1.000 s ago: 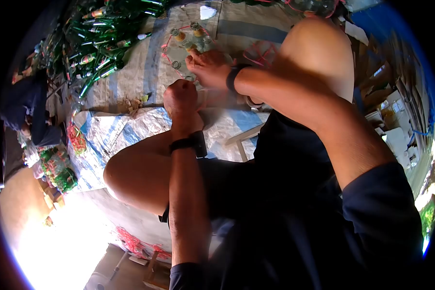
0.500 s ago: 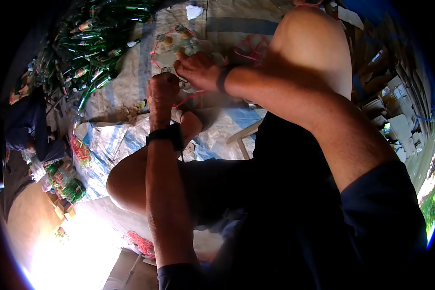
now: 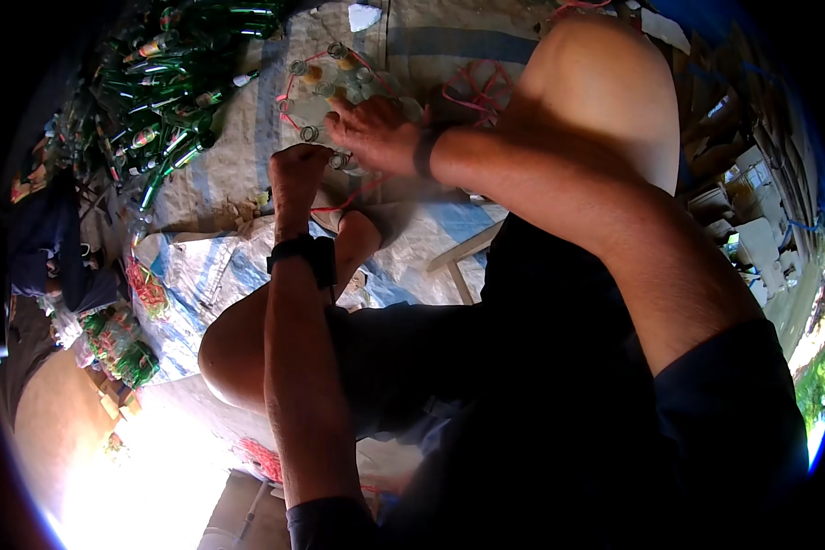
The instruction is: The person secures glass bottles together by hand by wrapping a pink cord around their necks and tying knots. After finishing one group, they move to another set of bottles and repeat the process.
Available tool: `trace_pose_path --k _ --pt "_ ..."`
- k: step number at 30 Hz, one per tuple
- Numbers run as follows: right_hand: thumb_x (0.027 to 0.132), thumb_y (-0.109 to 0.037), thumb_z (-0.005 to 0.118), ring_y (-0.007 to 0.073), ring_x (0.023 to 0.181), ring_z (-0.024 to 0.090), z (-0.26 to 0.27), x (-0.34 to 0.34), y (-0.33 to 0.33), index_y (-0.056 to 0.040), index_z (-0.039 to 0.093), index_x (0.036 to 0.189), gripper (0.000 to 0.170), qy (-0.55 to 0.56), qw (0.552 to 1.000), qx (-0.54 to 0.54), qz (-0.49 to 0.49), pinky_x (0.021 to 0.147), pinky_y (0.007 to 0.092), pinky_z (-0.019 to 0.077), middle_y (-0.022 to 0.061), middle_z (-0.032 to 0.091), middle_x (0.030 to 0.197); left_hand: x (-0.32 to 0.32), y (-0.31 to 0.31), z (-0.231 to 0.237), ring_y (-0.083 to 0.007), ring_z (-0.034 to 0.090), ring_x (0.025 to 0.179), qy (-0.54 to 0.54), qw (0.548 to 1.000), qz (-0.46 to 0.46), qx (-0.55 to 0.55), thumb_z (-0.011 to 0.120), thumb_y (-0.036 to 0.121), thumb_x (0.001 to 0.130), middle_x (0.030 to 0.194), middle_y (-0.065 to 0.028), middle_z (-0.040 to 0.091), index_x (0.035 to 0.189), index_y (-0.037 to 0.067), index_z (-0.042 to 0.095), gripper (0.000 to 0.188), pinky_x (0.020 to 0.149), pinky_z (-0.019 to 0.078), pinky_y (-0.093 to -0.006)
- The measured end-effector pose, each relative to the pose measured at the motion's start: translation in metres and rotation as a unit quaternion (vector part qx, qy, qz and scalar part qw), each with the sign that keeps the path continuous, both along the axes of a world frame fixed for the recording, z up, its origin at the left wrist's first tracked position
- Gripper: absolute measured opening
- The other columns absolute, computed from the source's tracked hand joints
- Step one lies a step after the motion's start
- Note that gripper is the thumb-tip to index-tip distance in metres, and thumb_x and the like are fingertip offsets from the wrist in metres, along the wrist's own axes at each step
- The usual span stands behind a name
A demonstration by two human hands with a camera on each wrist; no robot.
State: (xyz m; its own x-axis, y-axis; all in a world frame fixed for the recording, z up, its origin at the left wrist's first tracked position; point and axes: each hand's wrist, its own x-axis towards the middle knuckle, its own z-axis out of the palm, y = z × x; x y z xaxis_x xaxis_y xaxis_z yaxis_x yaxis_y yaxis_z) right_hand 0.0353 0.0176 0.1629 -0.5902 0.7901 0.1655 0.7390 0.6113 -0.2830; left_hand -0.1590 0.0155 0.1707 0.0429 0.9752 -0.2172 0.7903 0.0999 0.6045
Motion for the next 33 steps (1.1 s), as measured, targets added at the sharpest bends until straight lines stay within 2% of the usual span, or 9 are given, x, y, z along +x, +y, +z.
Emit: trace_pose_path --k 2,3,6,8,21,23,24,26,33 --pt "0.07 -0.012 0.075 0.0336 0.081 0.07 -0.002 0.0 0.001 -0.0008 0.052 0.108 0.045 0.014 1.0 0.007 0.005 0.068 0.0462 0.0547 0.026 0.054 0.123 0.004 -0.005 0.003 -0.035 0.073 0.073 -0.036 0.998 0.035 0.035 0.074 0.023 0.077 0.08 -0.0189 0.073 0.087 0.007 0.08 0.02 0.07 0.0561 -0.0403" --pt "0.071 -0.011 0.074 0.0338 0.083 0.07 -0.001 0.0 0.001 -0.0009 0.052 0.108 0.045 0.004 1.0 -0.004 0.0 0.069 0.0466 0.0546 0.0258 0.054 0.124 0.003 -0.007 0.0 -0.035 0.073 0.073 -0.036 0.998 0.036 0.035 0.074 0.023 0.077 0.08 -0.0189 0.073 0.087 0.007 0.08 0.02 0.07 0.0561 -0.0403" --pt "0.072 -0.011 0.074 0.0342 0.087 0.07 0.007 -0.002 0.0 -0.0013 0.051 0.108 0.044 -0.019 0.999 -0.04 -0.011 0.071 0.0474 0.0546 0.0252 0.053 0.126 0.001 -0.013 -0.011 -0.0316 0.073 0.071 -0.081 0.992 0.057 0.084 0.074 0.023 0.077 0.078 -0.0184 0.073 0.086 0.006 0.08 0.02 0.07 0.0562 -0.0389" --pt "0.072 -0.011 0.074 0.0345 0.089 0.07 0.012 -0.002 0.0 -0.0015 0.051 0.108 0.044 -0.032 0.997 -0.067 -0.017 0.072 0.0477 0.0546 0.0249 0.053 0.127 -0.001 -0.018 -0.02 -0.0101 0.064 0.069 -0.117 0.987 0.088 0.07 0.078 0.015 0.08 0.078 -0.0071 0.076 0.093 -0.002 0.079 0.021 0.067 0.0524 -0.0283" --pt "0.075 -0.005 0.066 0.039 0.092 0.069 0.016 -0.002 0.002 -0.0011 0.054 0.105 0.032 0.001 0.993 -0.114 -0.032 0.083 0.0544 0.0512 0.0194 0.055 0.126 0.003 -0.032 -0.025 -0.007 0.055 0.065 -0.2 0.961 0.19 0.017 0.078 0.01 0.083 0.079 0.0013 0.069 0.101 0.0 0.078 0.021 0.058 0.0435 -0.0237" --pt "0.075 -0.005 0.065 0.0394 0.092 0.068 0.014 -0.002 0.002 -0.0013 0.054 0.105 0.032 0.004 0.993 -0.113 -0.032 0.085 0.0555 0.0495 0.0192 0.056 0.124 0.002 -0.036 -0.034 -0.0081 0.055 0.067 -0.275 0.938 0.21 0.012 0.078 0.012 0.083 0.08 0.0008 0.068 0.102 -0.001 0.078 0.023 0.059 0.0437 -0.0249" --pt "0.075 -0.005 0.064 0.0394 0.09 0.067 0.012 -0.002 0.002 -0.0015 0.054 0.105 0.032 0.006 0.994 -0.107 -0.031 0.087 0.0558 0.048 0.0192 0.056 0.123 0.005 -0.039 -0.028 -0.0081 0.055 0.067 -0.275 0.938 0.212 0.014 0.078 0.012 0.083 0.08 0.0008 0.068 0.102 -0.001 0.078 0.023 0.059 0.0437 -0.0249" --pt "0.075 -0.006 0.063 0.0393 0.089 0.066 0.007 -0.001 0.003 -0.0016 0.054 0.105 0.031 0.005 0.995 -0.1 -0.028 0.088 0.0562 0.0466 0.0192 0.056 0.121 0.016 -0.046 -0.003 -0.0089 0.056 0.07 -0.375 0.89 0.252 -0.053 0.077 0.016 0.085 0.08 0.0002 0.068 0.103 -0.002 0.078 0.025 0.061 0.0443 -0.0265" --pt "0.077 -0.017 0.07 0.0381 0.089 0.065 0.03 0.006 0.001 -0.0016 0.054 0.107 0.038 0.05 0.994 -0.098 -0.019 0.082 0.051 0.0512 0.0181 0.057 0.113 0.026 -0.052 0.03 -0.01 0.056 0.072 -0.363 0.857 0.345 -0.124 0.076 0.018 0.086 0.082 -0.0004 0.068 0.104 -0.002 0.078 0.027 0.064 0.0442 -0.0263"
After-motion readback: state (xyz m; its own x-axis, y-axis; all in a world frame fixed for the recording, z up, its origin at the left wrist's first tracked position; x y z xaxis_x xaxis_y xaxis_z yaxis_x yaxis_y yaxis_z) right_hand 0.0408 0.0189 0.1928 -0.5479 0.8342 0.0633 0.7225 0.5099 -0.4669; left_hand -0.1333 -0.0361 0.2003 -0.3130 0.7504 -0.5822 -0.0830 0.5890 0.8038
